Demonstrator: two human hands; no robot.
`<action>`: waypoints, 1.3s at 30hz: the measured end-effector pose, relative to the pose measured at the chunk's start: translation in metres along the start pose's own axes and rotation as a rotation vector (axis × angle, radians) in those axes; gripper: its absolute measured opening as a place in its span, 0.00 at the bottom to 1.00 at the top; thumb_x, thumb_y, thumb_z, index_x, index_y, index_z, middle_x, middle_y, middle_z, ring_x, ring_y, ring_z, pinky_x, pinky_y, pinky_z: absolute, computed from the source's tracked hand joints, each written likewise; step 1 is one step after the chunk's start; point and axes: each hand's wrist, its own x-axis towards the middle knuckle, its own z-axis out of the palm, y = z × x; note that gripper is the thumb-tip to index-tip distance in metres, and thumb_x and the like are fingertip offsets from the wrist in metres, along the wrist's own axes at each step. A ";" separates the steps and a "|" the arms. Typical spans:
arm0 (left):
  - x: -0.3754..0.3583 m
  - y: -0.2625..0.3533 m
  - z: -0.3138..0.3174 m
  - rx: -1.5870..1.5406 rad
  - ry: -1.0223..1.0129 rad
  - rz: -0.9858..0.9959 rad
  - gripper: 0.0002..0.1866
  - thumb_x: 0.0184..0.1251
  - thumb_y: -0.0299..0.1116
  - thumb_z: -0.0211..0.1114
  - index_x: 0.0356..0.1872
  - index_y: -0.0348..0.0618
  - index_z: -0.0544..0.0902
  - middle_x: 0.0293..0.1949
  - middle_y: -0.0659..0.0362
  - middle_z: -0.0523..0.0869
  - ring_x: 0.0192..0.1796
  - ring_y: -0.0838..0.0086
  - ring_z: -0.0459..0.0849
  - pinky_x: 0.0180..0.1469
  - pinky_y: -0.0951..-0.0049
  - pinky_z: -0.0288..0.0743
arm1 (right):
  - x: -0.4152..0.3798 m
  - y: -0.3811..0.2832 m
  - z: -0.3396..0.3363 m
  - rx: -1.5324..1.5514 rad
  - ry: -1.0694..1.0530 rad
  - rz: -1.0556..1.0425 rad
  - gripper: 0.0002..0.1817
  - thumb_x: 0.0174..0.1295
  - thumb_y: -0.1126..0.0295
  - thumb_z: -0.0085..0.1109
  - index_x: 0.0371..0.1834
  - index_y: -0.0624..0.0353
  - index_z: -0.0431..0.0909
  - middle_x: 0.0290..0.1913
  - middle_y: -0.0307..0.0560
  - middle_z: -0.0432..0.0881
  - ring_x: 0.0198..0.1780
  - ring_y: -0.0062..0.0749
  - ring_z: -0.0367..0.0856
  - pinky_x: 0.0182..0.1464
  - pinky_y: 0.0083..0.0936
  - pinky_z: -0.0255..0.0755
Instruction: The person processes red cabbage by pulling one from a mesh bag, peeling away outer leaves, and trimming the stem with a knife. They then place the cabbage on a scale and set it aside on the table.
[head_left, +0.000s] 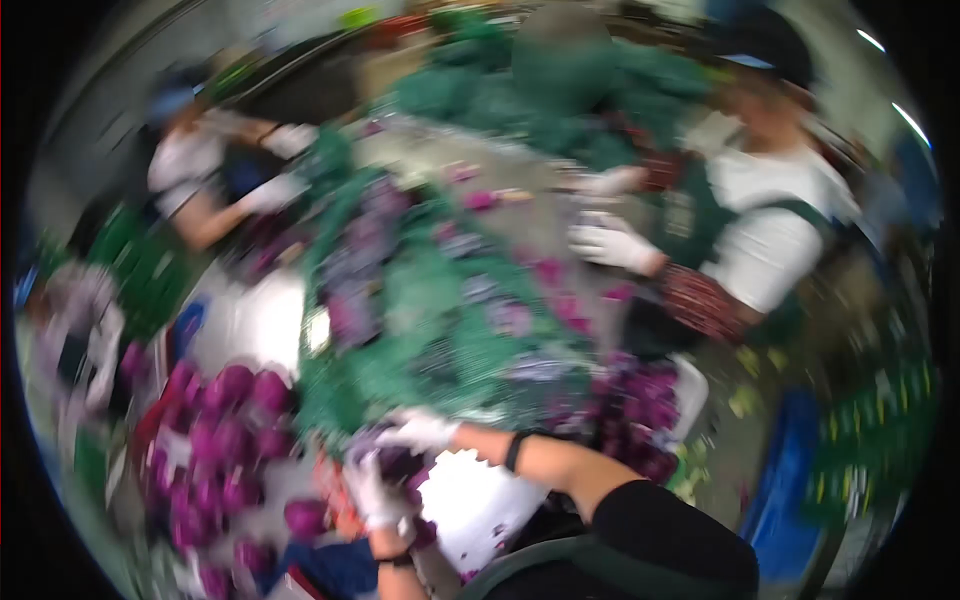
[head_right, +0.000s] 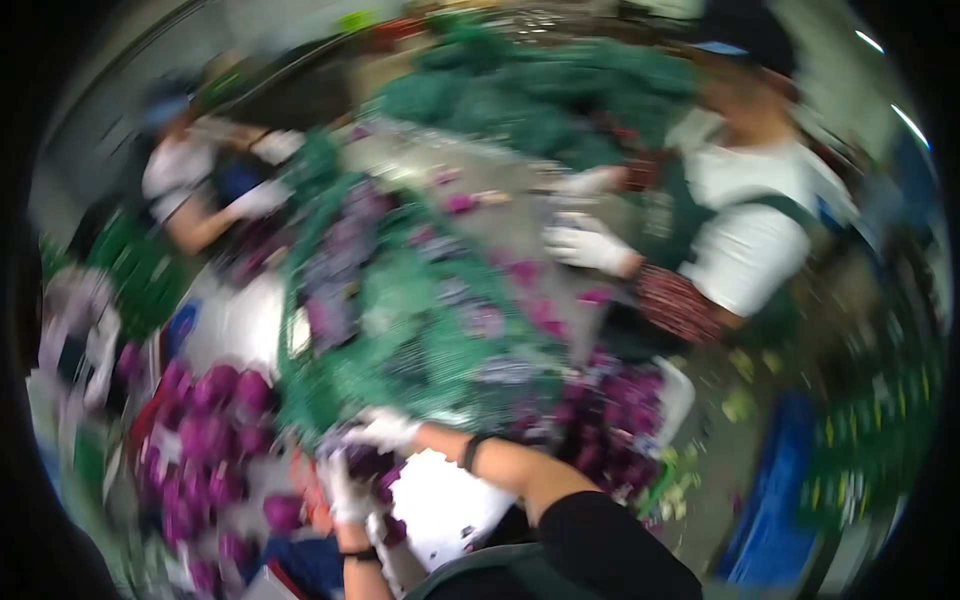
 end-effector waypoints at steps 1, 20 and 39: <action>-0.008 0.086 0.025 -0.200 0.265 -0.330 0.32 0.63 0.48 0.58 0.65 0.50 0.59 0.60 0.54 0.66 0.59 0.62 0.71 0.51 0.61 0.74 | 0.003 0.018 0.009 -0.022 0.056 -0.182 0.35 0.52 0.46 0.64 0.58 0.57 0.70 0.32 0.42 0.75 0.21 0.23 0.73 0.20 0.21 0.69; -0.180 0.093 -0.006 0.640 -0.288 0.096 0.61 0.31 0.49 0.80 0.67 0.34 0.53 0.59 0.41 0.68 0.59 0.52 0.72 0.60 0.62 0.66 | -0.238 0.151 0.123 0.135 0.162 0.320 0.16 0.65 0.70 0.45 0.55 0.58 0.64 0.39 0.47 0.76 0.22 0.22 0.77 0.23 0.21 0.71; -0.168 0.099 0.016 0.969 -0.165 -0.007 0.57 0.36 0.61 0.73 0.61 0.26 0.61 0.54 0.38 0.71 0.56 0.47 0.71 0.57 0.57 0.69 | -0.216 0.099 0.121 -0.939 0.211 -0.182 0.03 0.60 0.72 0.46 0.33 0.57 0.70 0.20 0.50 0.75 0.22 0.44 0.78 0.21 0.37 0.71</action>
